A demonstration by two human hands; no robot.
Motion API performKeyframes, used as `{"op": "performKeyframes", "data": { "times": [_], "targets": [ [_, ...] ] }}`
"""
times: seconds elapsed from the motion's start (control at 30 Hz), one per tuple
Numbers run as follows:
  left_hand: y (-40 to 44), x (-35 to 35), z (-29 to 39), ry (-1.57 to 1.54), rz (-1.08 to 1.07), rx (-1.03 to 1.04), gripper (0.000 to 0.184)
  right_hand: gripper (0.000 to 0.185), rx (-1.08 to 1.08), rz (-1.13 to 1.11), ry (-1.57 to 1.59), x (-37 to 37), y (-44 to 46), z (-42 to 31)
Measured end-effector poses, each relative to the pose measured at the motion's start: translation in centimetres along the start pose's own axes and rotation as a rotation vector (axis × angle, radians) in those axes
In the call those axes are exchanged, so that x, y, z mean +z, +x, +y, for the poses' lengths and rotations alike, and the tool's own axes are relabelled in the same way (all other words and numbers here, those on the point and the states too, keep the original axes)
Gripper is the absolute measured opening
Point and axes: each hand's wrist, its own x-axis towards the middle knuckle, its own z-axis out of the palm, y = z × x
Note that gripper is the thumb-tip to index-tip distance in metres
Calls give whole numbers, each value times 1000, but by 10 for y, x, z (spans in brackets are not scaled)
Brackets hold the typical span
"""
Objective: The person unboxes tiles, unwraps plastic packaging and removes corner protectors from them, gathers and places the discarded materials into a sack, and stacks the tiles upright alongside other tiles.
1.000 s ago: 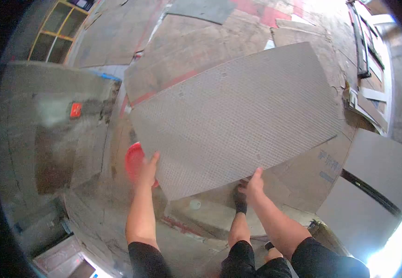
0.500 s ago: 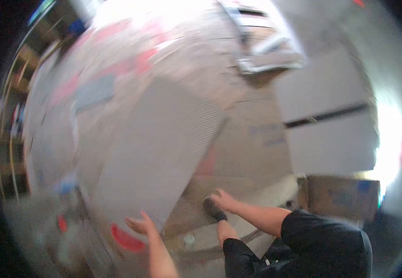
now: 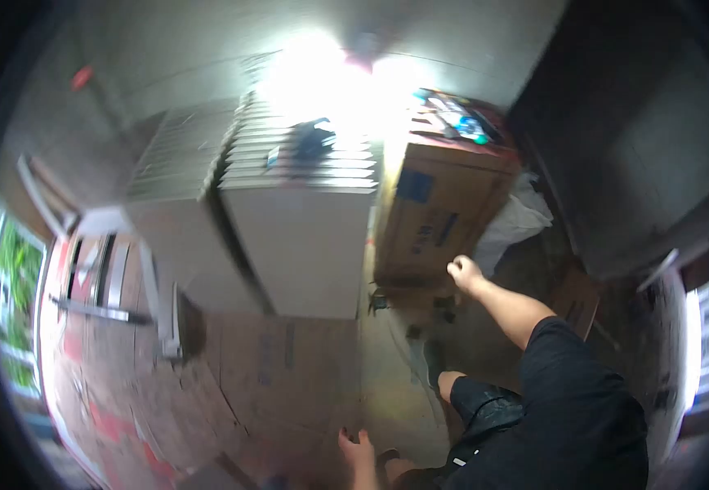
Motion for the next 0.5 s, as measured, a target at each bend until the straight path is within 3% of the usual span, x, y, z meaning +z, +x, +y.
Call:
{"op": "performKeyframes", "data": {
  "times": [0.1, 0.17, 0.23, 0.3, 0.37, 0.43, 0.47, 0.5],
  "targets": [
    [29, 73, 55, 50, -100, 60, 65, 41, -104, 270, -15, -86, 81, 2],
    [25, 114, 149, 132, -150, 168, 61, 35, -299, 512, -67, -133, 150, 4],
    [30, 159, 244, 170, -221, 334, 57, 36, -487, 624, -26, -174, 216, -2],
    [49, 202, 311, 131, -242, 562, 54, 36, -538, 648, -40, -206, 249, -34],
    [51, 233, 401, 20, -291, 604, 51, 42, -691, 735, -66, -211, 285, -52],
    [46, 256, 466, -227, -342, 613, 46, 53, -600, 642, -182, -214, 310, -65],
    [37, 260, 491, -274, -363, 613, 45, 61, -423, 413, -206, -230, 303, -87],
    [31, 263, 510, -322, -389, 617, 44, 57, -345, 312, -189, -235, 302, -97]
  ]
}}
